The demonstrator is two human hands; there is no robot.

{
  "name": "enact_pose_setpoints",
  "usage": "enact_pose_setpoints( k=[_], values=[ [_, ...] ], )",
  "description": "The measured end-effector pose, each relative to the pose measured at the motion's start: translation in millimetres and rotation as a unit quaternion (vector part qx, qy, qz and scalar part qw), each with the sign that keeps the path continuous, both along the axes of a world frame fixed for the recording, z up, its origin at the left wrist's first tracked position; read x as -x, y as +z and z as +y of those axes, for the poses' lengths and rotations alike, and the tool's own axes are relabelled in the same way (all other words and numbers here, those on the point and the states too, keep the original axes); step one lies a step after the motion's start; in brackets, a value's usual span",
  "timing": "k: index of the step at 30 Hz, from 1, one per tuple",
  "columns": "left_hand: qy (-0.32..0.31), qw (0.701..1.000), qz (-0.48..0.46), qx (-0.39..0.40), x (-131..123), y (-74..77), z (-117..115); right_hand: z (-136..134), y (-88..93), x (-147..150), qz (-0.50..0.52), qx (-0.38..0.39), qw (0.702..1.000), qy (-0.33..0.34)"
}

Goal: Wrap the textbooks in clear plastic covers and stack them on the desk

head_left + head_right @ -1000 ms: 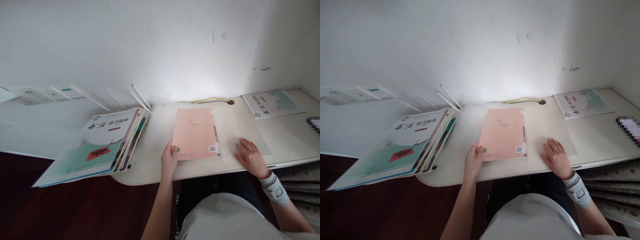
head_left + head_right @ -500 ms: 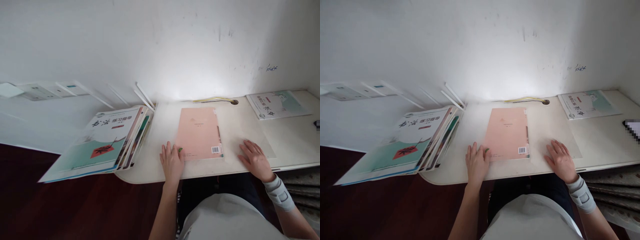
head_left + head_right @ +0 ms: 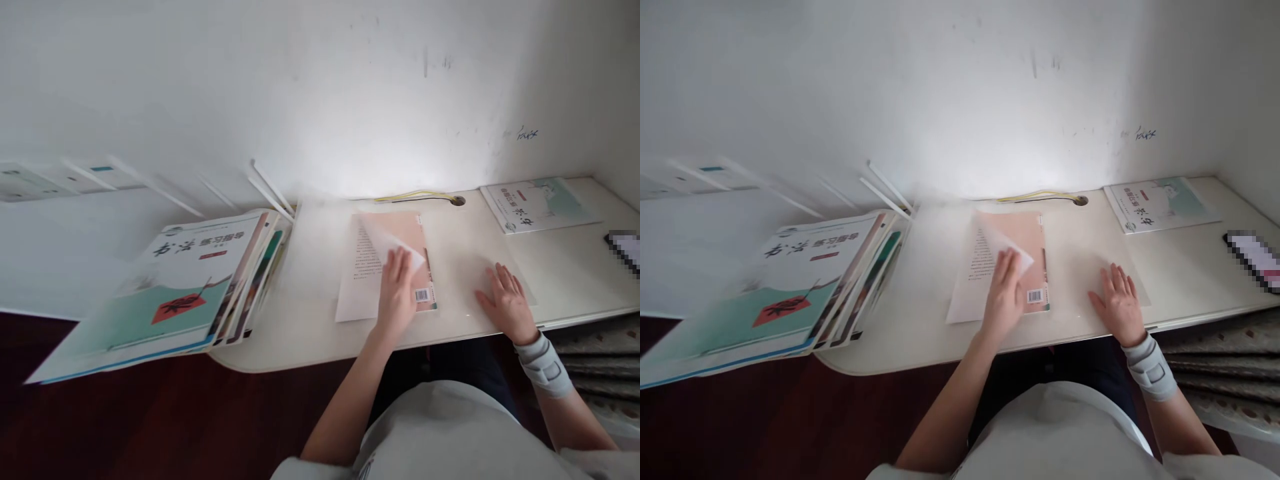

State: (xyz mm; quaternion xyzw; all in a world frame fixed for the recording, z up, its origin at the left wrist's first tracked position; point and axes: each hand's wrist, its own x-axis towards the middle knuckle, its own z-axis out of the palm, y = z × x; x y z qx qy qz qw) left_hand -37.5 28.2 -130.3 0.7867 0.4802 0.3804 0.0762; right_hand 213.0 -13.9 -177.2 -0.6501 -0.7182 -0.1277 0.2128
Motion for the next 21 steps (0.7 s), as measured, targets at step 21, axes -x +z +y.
enact_pose_setpoints(
  k=[21],
  values=[
    [-0.175,0.921,0.346,-0.040,-97,-16.6,-1,2,6.7,-5,0.069,0.033,0.997,-0.009]
  ],
)
